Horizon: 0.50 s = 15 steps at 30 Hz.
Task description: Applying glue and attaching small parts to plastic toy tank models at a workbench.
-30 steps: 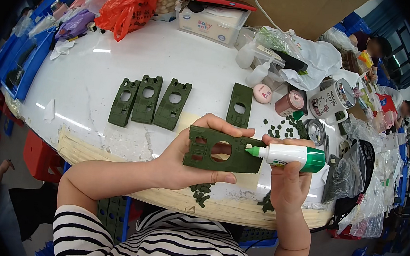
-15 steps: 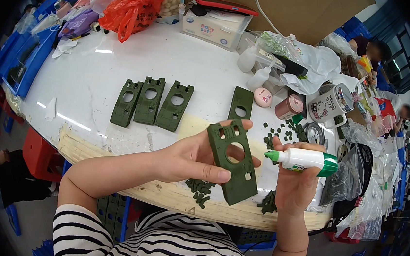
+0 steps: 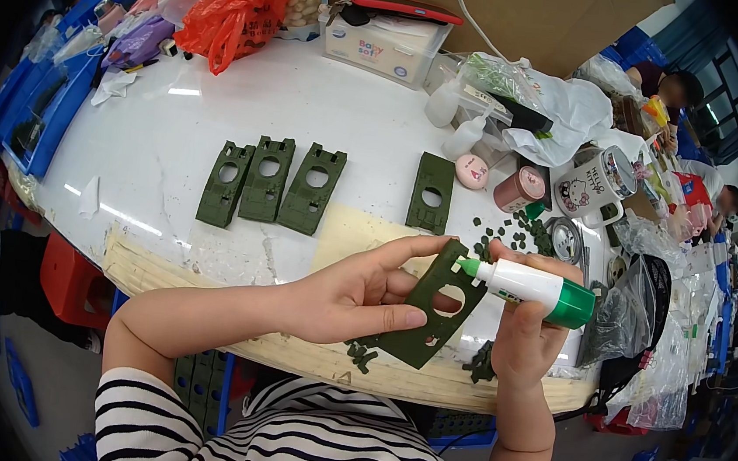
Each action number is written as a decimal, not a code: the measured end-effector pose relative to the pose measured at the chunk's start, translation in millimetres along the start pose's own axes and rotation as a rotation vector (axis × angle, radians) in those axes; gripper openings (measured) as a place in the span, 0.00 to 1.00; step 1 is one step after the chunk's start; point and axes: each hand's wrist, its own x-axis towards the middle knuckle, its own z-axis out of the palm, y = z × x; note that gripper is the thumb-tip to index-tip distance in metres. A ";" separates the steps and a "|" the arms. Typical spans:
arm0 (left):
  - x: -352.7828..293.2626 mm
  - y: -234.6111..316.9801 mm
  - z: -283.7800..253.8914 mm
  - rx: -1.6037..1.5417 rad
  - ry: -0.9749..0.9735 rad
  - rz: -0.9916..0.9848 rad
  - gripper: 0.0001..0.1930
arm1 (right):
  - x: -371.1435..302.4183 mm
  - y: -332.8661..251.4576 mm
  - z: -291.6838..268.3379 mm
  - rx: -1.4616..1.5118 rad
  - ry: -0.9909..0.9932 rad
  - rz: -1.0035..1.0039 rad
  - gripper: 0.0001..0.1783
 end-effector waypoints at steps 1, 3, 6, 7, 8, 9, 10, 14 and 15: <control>-0.5 -0.3 1.8 -0.002 0.014 0.015 0.36 | 0.3 0.5 -0.4 0.014 -0.003 0.005 0.26; -1.1 0.5 5.2 -0.006 0.042 0.045 0.36 | 0.7 0.9 -1.6 0.040 -0.008 0.014 0.27; -1.7 -1.0 4.3 -0.003 0.042 0.052 0.36 | -0.7 0.1 -1.0 0.034 -0.009 0.043 0.28; -1.9 -0.7 4.4 -0.011 0.045 0.044 0.36 | -0.7 0.0 -0.8 0.039 -0.004 0.045 0.28; -2.2 -0.1 4.7 -0.020 0.047 0.037 0.36 | -0.6 -0.1 -0.6 0.044 0.001 0.047 0.28; -2.5 0.3 4.8 -0.028 0.050 0.030 0.36 | -0.5 -0.1 -0.4 0.049 0.006 0.048 0.28; -2.7 -0.3 4.9 -0.024 0.057 0.033 0.36 | -0.5 -0.1 -0.3 0.045 0.004 0.047 0.28; -2.5 -2.0 5.2 -0.020 0.067 0.041 0.36 | -0.5 0.2 0.0 0.042 0.000 0.040 0.27; -2.4 -1.9 5.1 -0.021 0.066 0.042 0.36 | -0.4 0.6 0.2 0.045 -0.001 0.038 0.27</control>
